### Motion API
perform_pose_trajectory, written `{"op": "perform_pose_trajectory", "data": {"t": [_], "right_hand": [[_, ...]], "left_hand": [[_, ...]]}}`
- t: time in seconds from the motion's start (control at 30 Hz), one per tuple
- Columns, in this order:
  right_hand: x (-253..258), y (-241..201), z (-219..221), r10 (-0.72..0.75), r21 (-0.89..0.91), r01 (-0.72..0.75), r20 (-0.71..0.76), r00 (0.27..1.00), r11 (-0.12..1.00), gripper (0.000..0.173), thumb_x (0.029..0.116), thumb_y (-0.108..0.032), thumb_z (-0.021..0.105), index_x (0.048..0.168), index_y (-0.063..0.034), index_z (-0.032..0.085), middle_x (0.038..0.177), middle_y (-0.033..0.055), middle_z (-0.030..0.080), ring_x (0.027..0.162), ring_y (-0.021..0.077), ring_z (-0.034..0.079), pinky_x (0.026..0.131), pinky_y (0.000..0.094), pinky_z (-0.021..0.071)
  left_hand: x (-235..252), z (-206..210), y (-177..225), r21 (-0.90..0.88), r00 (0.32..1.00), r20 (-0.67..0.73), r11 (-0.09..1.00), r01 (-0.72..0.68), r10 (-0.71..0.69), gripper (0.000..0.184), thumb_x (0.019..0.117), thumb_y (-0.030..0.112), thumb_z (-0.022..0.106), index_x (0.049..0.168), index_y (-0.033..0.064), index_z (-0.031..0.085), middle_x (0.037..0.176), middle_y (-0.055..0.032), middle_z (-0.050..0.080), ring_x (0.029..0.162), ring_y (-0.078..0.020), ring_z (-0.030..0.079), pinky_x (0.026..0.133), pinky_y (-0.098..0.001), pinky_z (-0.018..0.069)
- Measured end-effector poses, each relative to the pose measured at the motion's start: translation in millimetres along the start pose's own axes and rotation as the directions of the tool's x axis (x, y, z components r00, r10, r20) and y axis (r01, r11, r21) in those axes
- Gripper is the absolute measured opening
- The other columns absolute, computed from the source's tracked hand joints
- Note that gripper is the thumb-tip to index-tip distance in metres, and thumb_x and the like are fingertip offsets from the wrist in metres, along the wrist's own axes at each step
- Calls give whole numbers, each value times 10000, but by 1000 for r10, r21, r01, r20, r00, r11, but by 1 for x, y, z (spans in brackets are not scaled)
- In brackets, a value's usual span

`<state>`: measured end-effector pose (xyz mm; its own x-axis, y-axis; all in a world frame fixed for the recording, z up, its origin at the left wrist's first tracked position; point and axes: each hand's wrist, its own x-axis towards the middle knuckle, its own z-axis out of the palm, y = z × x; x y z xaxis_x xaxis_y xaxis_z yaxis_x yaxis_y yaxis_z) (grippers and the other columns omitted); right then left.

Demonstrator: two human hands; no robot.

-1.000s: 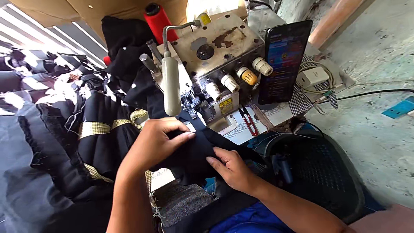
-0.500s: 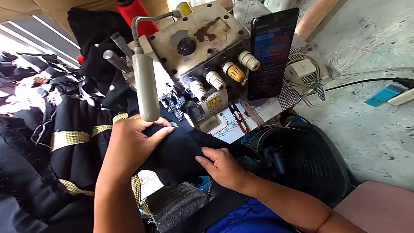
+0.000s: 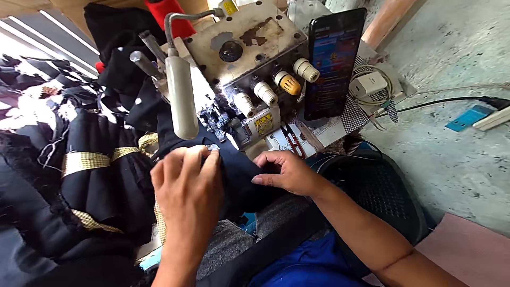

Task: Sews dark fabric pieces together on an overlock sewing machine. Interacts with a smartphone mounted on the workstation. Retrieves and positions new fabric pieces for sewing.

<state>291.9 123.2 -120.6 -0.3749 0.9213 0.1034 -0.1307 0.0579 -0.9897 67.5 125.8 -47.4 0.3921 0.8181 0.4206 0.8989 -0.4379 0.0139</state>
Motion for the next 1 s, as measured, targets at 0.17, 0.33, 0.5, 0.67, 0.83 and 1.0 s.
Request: {"op": "perform_pose_trajectory", "data": {"t": [0.17,0.33,0.5,0.67,0.83,1.0], "right_hand": [[4,-20,1,-68,245,49,69,995,968,111,961,-111,663,949,-1,673,1055,80,690,986,103,663,876,287,565],[10,-45,19,-64,238,47,62,996,970,86,962,-62,664,928,16,651,839,77,688,808,104,675,763,278,575],[12,-49,43,-59,102,52,65,996,993,130,922,-89,746,952,14,674,868,62,706,836,74,686,775,248,588],[7,-48,52,-17,6,17,-28,999,1000,159,932,-167,755,902,-20,703,804,19,695,758,28,658,698,197,559],[19,-61,70,-125,-85,120,-60,990,989,179,945,-167,734,860,-14,698,782,22,679,733,35,649,658,210,553],[20,-64,72,-190,-214,169,-81,978,962,193,948,-186,733,837,-29,717,801,11,674,765,31,644,669,196,542]], "left_hand": [[-22,18,19,17,993,-10,992,122,-122,402,1049,314,516,1298,43,678,1202,-184,671,1173,-361,615,962,-506,476],[-29,31,24,-42,980,-79,983,178,-181,435,1047,312,496,1377,71,641,1263,-158,641,1221,-343,562,1040,-476,423],[-33,42,33,-65,969,-123,976,209,-215,485,987,245,524,1425,43,569,1313,-195,583,1246,-386,514,1046,-519,381],[-39,48,34,-89,958,-156,970,228,-239,569,980,219,507,1503,0,465,1356,-227,560,1274,-387,512,1113,-514,349],[-44,53,38,-278,901,-185,900,335,-392,513,985,318,552,1371,-20,544,1332,-211,595,1293,-330,529,1144,-460,351],[-46,46,43,-274,942,-42,911,309,-332,550,1031,273,442,1485,-34,476,1557,-192,479,1500,-350,374,1231,-601,165]]}}
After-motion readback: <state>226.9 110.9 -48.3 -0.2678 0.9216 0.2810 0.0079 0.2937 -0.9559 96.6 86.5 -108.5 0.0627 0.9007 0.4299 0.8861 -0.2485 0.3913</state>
